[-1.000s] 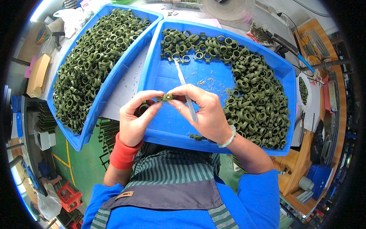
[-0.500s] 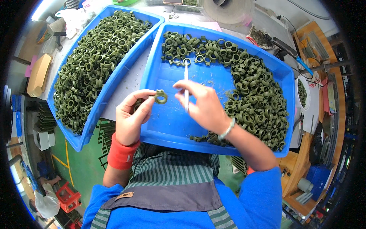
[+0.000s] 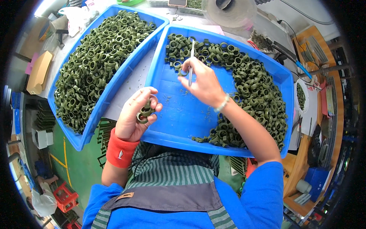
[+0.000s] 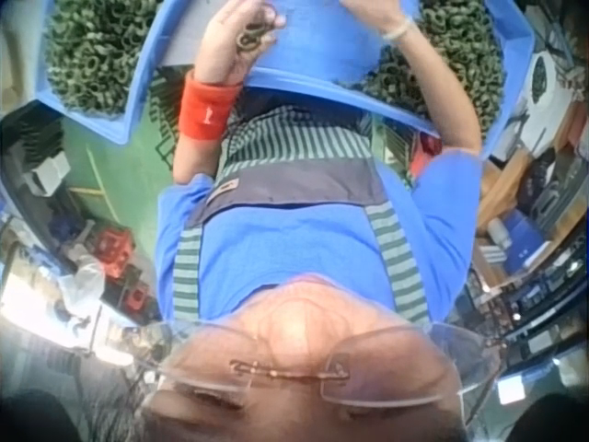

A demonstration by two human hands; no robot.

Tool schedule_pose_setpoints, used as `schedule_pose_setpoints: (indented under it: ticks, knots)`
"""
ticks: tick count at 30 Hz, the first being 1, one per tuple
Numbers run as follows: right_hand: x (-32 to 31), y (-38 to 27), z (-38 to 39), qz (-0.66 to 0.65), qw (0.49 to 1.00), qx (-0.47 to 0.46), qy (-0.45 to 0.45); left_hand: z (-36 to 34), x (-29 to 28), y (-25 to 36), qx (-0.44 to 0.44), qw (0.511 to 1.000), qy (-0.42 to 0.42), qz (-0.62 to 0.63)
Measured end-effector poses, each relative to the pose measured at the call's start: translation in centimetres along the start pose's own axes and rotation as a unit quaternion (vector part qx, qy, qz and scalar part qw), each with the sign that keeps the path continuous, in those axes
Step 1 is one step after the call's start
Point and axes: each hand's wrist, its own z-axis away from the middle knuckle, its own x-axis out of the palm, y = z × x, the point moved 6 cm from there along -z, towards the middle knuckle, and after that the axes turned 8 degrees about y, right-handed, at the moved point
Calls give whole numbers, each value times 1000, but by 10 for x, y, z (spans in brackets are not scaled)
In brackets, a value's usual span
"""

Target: The person picks up green circular parts one at a time from a tray, scrapes the inner surface of each part with a tool, and places the cleaned parts into a separate area of the tray.

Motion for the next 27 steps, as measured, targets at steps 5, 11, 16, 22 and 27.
schedule_pose_setpoints:
  ticks: [5, 11, 16, 22, 27]
  knots:
    - [-23, -69, 30, -158, 985, -64, -15, -6, 17, 1, 64, 992, -4, -111]
    - [-17, -68, 50, -287, 958, 24, -10, -8, 15, -6, 38, 995, -19, -94]
    - [-10, -55, 54, -410, 902, 132, 6, -8, 14, -3, 129, 978, 11, -161]
    - [-11, -45, 57, -365, 918, 157, 12, -6, 18, -6, 139, 970, 15, -197]
    - [-28, -48, 48, -307, 938, 152, 49, -6, 14, -5, 108, 978, 12, -176]
